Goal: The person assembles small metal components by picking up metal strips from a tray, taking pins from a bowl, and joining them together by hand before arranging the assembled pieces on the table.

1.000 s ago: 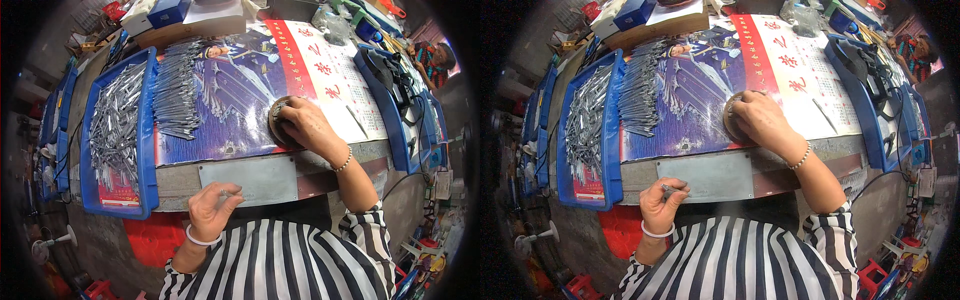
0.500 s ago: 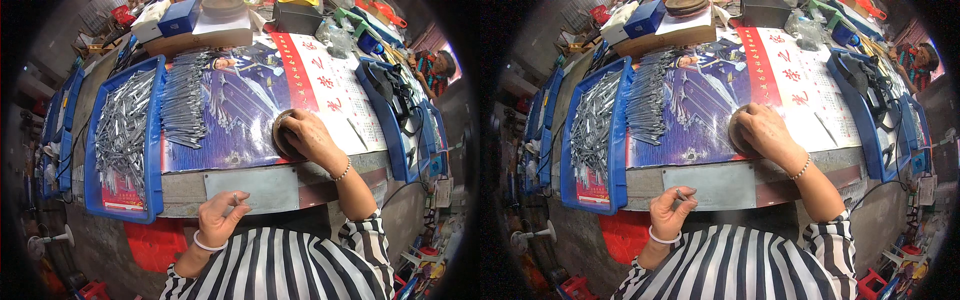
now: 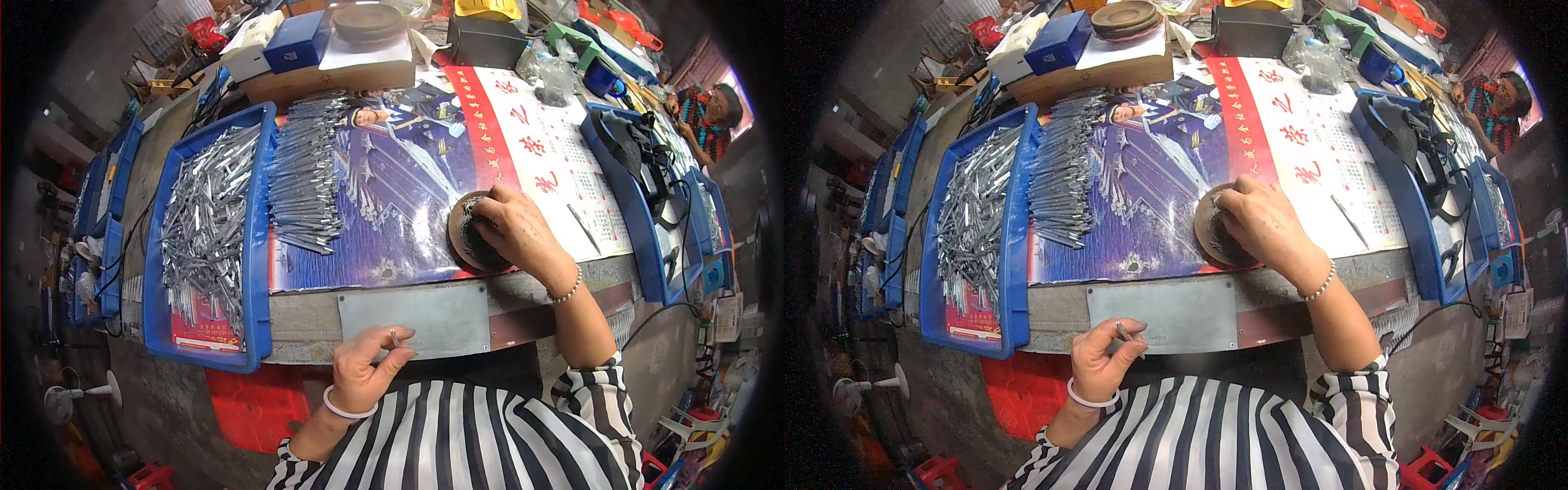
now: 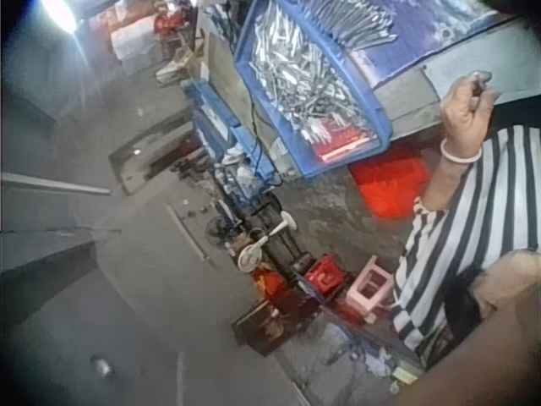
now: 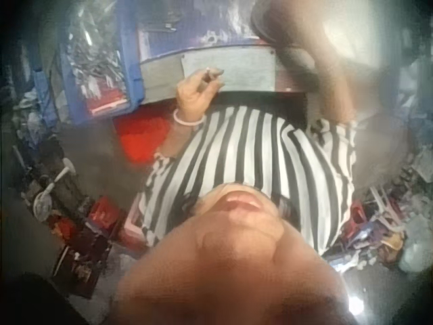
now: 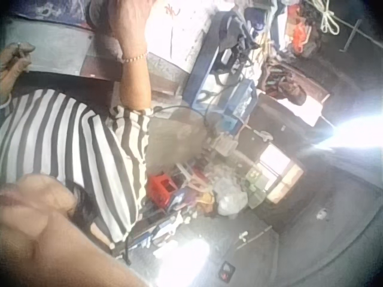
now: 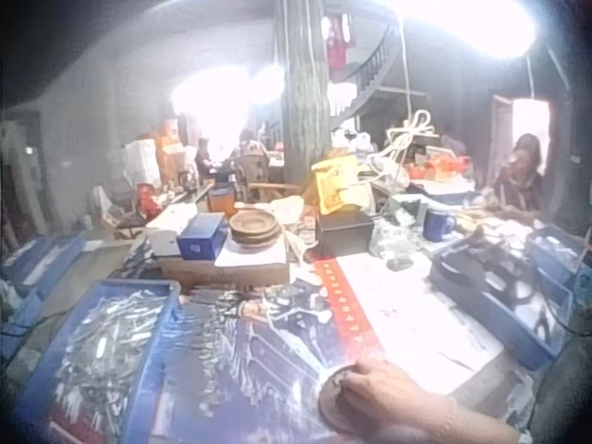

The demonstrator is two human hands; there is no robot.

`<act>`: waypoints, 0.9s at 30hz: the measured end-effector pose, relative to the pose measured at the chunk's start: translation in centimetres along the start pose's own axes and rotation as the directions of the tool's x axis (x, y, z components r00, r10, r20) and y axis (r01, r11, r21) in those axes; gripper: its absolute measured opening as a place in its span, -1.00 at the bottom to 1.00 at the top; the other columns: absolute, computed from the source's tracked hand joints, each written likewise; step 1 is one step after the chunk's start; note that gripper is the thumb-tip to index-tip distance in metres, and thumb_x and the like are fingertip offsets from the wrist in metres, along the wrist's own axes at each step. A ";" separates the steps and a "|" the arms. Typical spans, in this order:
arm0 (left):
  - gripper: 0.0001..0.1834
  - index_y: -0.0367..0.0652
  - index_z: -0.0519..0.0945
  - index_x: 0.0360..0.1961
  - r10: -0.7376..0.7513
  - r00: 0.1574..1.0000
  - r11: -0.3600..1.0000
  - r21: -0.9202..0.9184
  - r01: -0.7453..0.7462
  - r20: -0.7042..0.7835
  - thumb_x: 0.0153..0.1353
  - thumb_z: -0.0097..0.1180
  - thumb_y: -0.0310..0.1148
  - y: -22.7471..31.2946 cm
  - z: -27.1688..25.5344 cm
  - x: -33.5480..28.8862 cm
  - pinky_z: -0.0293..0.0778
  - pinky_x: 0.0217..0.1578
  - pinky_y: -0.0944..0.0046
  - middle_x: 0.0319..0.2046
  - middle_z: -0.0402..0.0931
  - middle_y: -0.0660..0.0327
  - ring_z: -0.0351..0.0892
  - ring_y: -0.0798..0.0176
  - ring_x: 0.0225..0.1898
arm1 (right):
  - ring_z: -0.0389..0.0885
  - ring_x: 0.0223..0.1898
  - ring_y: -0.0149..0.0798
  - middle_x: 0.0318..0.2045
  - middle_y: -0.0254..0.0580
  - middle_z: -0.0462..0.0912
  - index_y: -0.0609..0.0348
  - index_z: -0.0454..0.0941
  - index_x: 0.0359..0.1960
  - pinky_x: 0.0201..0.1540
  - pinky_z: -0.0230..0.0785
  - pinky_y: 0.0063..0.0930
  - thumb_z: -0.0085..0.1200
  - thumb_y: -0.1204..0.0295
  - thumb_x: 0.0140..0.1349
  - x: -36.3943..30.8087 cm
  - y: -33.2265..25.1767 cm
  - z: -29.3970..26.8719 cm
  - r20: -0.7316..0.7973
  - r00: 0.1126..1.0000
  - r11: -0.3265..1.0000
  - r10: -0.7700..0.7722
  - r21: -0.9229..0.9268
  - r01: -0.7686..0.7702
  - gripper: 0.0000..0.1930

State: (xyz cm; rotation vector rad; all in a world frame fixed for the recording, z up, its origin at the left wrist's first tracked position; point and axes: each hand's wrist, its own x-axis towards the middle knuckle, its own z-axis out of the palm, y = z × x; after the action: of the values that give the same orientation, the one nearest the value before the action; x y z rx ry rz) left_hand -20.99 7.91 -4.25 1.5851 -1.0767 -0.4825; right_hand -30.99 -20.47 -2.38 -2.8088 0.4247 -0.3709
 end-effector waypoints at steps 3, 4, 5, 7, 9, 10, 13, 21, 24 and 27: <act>-0.79 -0.32 0.62 -0.22 -0.060 0.998 0.998 0.000 0.060 0.026 0.11 0.28 -0.49 0.2 0.2 -0.4 0.49 -0.35 0.40 -0.45 0.61 0.17 0.60 0.36 -0.42 | 0.50 -0.20 0.04 -0.28 -0.06 0.49 0.17 0.50 -0.23 -0.15 0.34 -0.16 0.18 0.49 0.02 -0.1 -0.6 0.3 0.036 0.999 0.998 0.007 0.054 -0.009 -0.75; -0.79 -0.31 0.62 -0.22 -0.046 0.999 0.999 0.006 0.046 0.017 0.11 0.29 -0.48 0.1 0.3 -0.5 0.49 -0.34 0.39 -0.44 0.62 0.17 0.61 0.35 -0.42 | 0.50 -0.19 0.05 -0.27 -0.04 0.50 0.19 0.50 -0.25 -0.13 0.34 -0.16 0.19 0.49 0.00 -0.2 -0.8 0.7 -0.032 0.999 0.998 -0.039 0.045 0.041 -0.75; -0.79 -0.30 0.62 -0.22 -0.031 0.999 0.999 0.014 0.031 0.008 0.11 0.29 -0.48 0.1 0.4 -0.6 0.50 -0.34 0.39 -0.43 0.62 0.16 0.61 0.34 -0.41 | 0.50 -0.19 0.05 -0.27 -0.04 0.50 0.19 0.50 -0.25 -0.13 0.34 -0.16 0.19 0.49 0.00 -0.2 -0.9 0.7 -0.052 0.997 0.997 -0.058 0.048 0.060 -0.75; -0.78 -0.29 0.62 -0.22 -0.041 0.999 0.999 0.004 0.041 0.018 0.11 0.30 -0.44 0.4 0.5 -0.5 0.50 -0.34 0.37 -0.43 0.63 0.15 0.62 0.32 -0.40 | 0.50 -0.17 0.05 -0.24 -0.04 0.50 0.20 0.49 -0.28 -0.12 0.34 -0.16 0.18 0.50 0.00 -0.6 -0.7 0.5 0.003 1.000 1.000 -0.007 -0.027 0.007 -0.77; -0.77 -0.29 0.62 -0.22 -0.039 0.999 0.999 0.014 0.039 0.021 0.11 0.30 -0.43 0.8 0.5 -0.4 0.50 -0.34 0.38 -0.44 0.62 0.15 0.62 0.32 -0.41 | 0.51 -0.18 0.03 -0.27 -0.05 0.51 0.20 0.49 -0.32 -0.13 0.33 -0.18 0.18 0.50 -0.01 -0.9 -0.7 0.2 0.013 1.000 0.999 0.019 -0.036 -0.019 -0.80; -0.77 -0.29 0.62 -0.22 -0.031 0.999 0.999 0.023 0.031 0.016 0.11 0.30 -0.43 0.8 0.5 -0.4 0.50 -0.34 0.38 -0.44 0.62 0.15 0.62 0.32 -0.41 | 0.51 -0.20 0.02 -0.29 -0.06 0.51 0.20 0.49 -0.34 -0.15 0.33 -0.19 0.18 0.49 -0.01 -1.0 -0.3 0.5 0.002 1.000 0.999 0.011 -0.052 -0.011 -0.82; -0.78 -0.30 0.62 -0.23 -0.058 0.998 0.998 0.002 0.058 0.028 0.11 0.30 -0.43 0.8 0.5 -0.4 0.50 -0.34 0.39 -0.45 0.62 0.15 0.62 0.31 -0.41 | 0.51 -0.24 0.01 -0.34 -0.07 0.50 0.20 0.48 -0.38 -0.18 0.32 -0.20 0.18 0.50 -0.01 -0.9 -0.2 0.9 -0.019 1.000 0.997 0.009 -0.074 -0.010 -0.84; -0.77 -0.30 0.63 -0.22 -0.041 0.999 0.998 -0.037 0.042 0.026 0.12 0.30 -0.41 1.0 0.9 -0.2 0.51 -0.34 0.38 -0.46 0.61 0.14 0.64 0.31 -0.41 | 0.49 -0.30 0.02 -0.39 -0.05 0.48 0.22 0.45 -0.40 -0.23 0.31 -0.19 0.16 0.51 0.04 -0.7 0.1 0.6 -0.095 0.996 0.999 -0.004 -0.041 0.000 -0.86; -0.71 -0.30 0.60 -0.14 -0.025 0.999 0.999 -0.046 0.026 0.040 0.13 0.29 -0.41 1.1 1.1 -0.4 0.52 -0.32 0.37 -0.47 0.61 0.15 0.64 0.33 -0.39 | 0.52 -0.34 0.08 -0.43 0.00 0.51 0.26 0.44 -0.37 -0.27 0.35 -0.18 0.15 0.51 0.07 -1.0 0.4 0.4 -0.129 0.989 0.997 0.078 0.025 -0.075 -0.85; -0.64 -0.31 0.53 -0.04 -0.086 0.996 0.992 -0.091 0.089 0.035 0.15 0.28 -0.42 0.9 1.4 -0.7 0.52 -0.30 0.38 -0.43 0.61 0.17 0.63 0.36 -0.38 | 0.54 -0.38 0.14 -0.45 0.09 0.54 0.27 0.43 -0.38 -0.31 0.37 -0.12 0.12 0.51 0.11 -1.1 0.5 0.4 -0.183 0.975 0.975 0.122 0.208 -0.082 -0.87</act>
State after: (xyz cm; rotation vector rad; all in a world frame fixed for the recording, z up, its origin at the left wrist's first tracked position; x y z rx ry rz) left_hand -22.75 7.77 -4.00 1.5517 -0.9971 -0.6095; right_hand -32.03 -20.47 -3.12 -2.5535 0.5400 -0.6330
